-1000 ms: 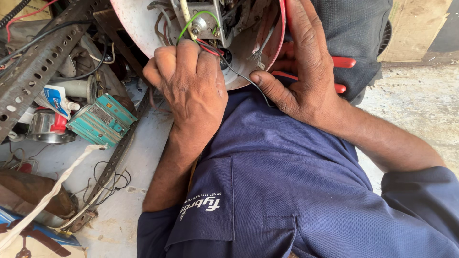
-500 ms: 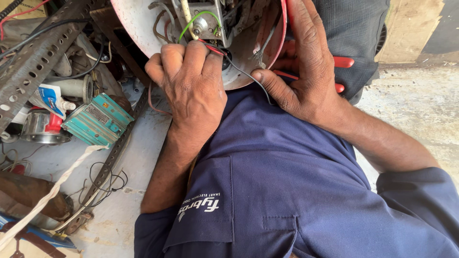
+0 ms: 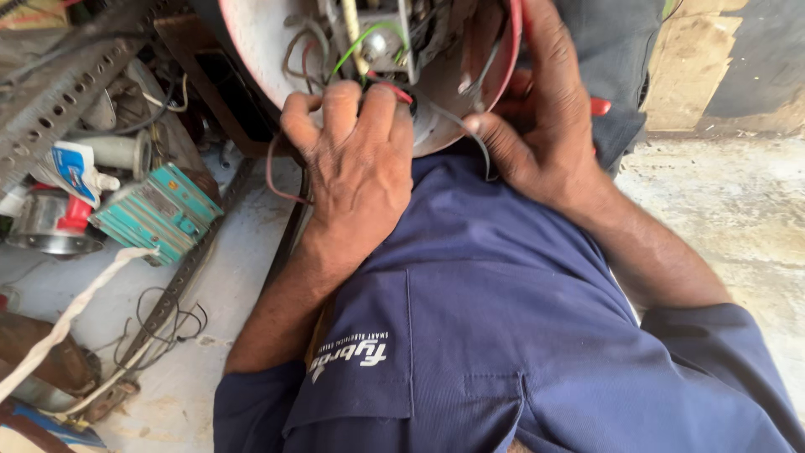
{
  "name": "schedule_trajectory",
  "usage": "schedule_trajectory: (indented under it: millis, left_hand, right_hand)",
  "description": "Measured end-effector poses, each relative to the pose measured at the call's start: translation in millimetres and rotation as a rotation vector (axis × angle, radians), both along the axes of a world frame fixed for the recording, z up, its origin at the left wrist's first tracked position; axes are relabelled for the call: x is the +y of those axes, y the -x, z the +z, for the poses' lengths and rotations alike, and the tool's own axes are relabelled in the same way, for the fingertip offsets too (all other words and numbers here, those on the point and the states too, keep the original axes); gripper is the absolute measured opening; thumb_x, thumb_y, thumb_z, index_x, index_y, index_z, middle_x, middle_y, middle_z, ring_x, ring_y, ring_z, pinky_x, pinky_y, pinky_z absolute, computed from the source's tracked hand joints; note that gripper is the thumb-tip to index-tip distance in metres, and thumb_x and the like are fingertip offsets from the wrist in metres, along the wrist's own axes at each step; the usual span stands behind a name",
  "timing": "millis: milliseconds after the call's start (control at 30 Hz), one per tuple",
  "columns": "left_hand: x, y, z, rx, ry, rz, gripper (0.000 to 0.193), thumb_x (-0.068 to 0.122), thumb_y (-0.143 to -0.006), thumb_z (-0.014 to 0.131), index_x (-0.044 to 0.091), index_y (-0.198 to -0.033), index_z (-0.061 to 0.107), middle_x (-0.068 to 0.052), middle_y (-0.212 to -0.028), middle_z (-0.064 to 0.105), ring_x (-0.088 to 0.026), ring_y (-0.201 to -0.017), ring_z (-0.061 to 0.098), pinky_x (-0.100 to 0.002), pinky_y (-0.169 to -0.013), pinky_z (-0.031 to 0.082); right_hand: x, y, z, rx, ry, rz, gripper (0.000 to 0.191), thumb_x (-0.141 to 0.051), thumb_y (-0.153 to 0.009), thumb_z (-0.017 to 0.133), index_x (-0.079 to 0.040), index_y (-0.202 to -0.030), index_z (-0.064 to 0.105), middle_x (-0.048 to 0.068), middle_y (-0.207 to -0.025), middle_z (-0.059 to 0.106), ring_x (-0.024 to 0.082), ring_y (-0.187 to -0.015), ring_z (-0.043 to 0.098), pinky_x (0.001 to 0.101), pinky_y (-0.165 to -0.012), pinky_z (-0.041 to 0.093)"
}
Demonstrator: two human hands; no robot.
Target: The person works on the internal wiring of a red circular electrical device, manipulating multiple colored wires with both hands. They repeatedly connect and adjust wires inside the housing, occasionally using pliers to strip or cut wire ends.
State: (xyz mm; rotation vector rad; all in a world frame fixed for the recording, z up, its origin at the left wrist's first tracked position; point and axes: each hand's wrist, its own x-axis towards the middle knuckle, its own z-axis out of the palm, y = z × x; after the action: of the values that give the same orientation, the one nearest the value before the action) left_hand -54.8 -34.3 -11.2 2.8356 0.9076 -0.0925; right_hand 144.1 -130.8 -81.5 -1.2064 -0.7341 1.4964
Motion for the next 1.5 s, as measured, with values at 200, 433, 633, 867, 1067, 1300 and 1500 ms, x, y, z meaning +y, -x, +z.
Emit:
schedule_trajectory:
  millis: [200, 433, 633, 867, 1067, 1300, 1500]
  left_hand:
    - [1, -8, 24, -0.079, 0.059, 0.047, 0.014, 0.008, -0.095, 0.064, 0.002, -0.104, 0.073, -0.008, -0.115, 0.062, -0.029, -0.116, 0.048, -0.052, -0.099, 0.034]
    - [43, 25, 54, -0.410, 0.146, 0.334, 0.024, -0.004, -0.097, 0.073, 0.003, -0.120, 0.075, -0.010, -0.133, 0.062, -0.032, -0.124, 0.052, -0.045, -0.104, 0.047]
    - [57, 19, 48, -0.540, 0.209, 0.230, 0.027, -0.005, -0.092, 0.070, 0.005, -0.116, 0.073, -0.013, -0.139, 0.054, -0.034, -0.128, 0.048, -0.045, -0.108, 0.044]
    - [68, -7, 39, -0.487, 0.219, -0.087, 0.014, 0.010, -0.104, 0.068, 0.002, -0.114, 0.071, -0.008, -0.143, 0.051, -0.026, -0.125, 0.049, -0.045, -0.104, 0.044]
    - [80, -44, 42, -0.358, 0.094, -0.161, 0.023, 0.008, -0.094, 0.062, -0.004, -0.112, 0.071, -0.006, -0.139, 0.051, -0.027, -0.117, 0.050, -0.045, -0.094, 0.046]
    - [99, -26, 53, -0.169, 0.255, -0.232, 0.012, 0.009, -0.104, 0.059, 0.002, -0.096, 0.066, -0.007, -0.129, 0.059, -0.028, -0.118, 0.051, -0.048, -0.097, 0.041]
    - [107, -28, 56, -0.222, 0.144, -0.239, 0.008, 0.005, -0.101, 0.059, 0.001, -0.095, 0.059, -0.005, -0.149, 0.054, -0.028, -0.127, 0.047, -0.048, -0.106, 0.036]
  right_hand:
    - [0, -9, 8, -0.080, -0.108, -0.014, 0.086, -0.004, -0.107, 0.069, -0.011, -0.165, 0.006, 0.011, -0.169, 0.023, 0.022, -0.141, 0.053, 0.0372, -0.114, 0.056]
    - [-3, -28, 9, -0.066, -0.020, -0.032, 0.084, -0.003, -0.110, 0.074, -0.014, -0.169, 0.014, 0.009, -0.162, 0.037, 0.018, -0.146, 0.045, 0.0343, -0.124, 0.043]
    - [5, -37, 26, -0.093, 0.013, -0.092, 0.090, -0.007, -0.107, 0.079, -0.013, -0.169, 0.015, 0.008, -0.163, 0.037, 0.017, -0.149, 0.042, 0.0317, -0.126, 0.038]
    - [8, -39, 42, -0.088, 0.046, -0.086, 0.093, -0.006, -0.106, 0.079, -0.013, -0.168, 0.010, 0.011, -0.162, 0.037, 0.018, -0.148, 0.043, 0.0326, -0.125, 0.039]
    - [13, -35, 38, -0.080, 0.013, -0.099, 0.089, -0.005, -0.105, 0.076, -0.012, -0.165, 0.011, 0.011, -0.162, 0.035, 0.018, -0.146, 0.045, 0.0347, -0.123, 0.044]
    - [5, -34, 37, -0.068, -0.007, -0.081, 0.086, -0.003, -0.107, 0.075, -0.014, -0.166, 0.013, 0.010, -0.163, 0.034, 0.019, -0.147, 0.043, 0.0361, -0.125, 0.042]
    - [8, -38, 37, -0.089, -0.054, -0.047, 0.087, -0.005, -0.108, 0.075, -0.015, -0.166, 0.011, 0.008, -0.171, 0.023, 0.020, -0.154, 0.033, 0.0394, -0.126, 0.044]
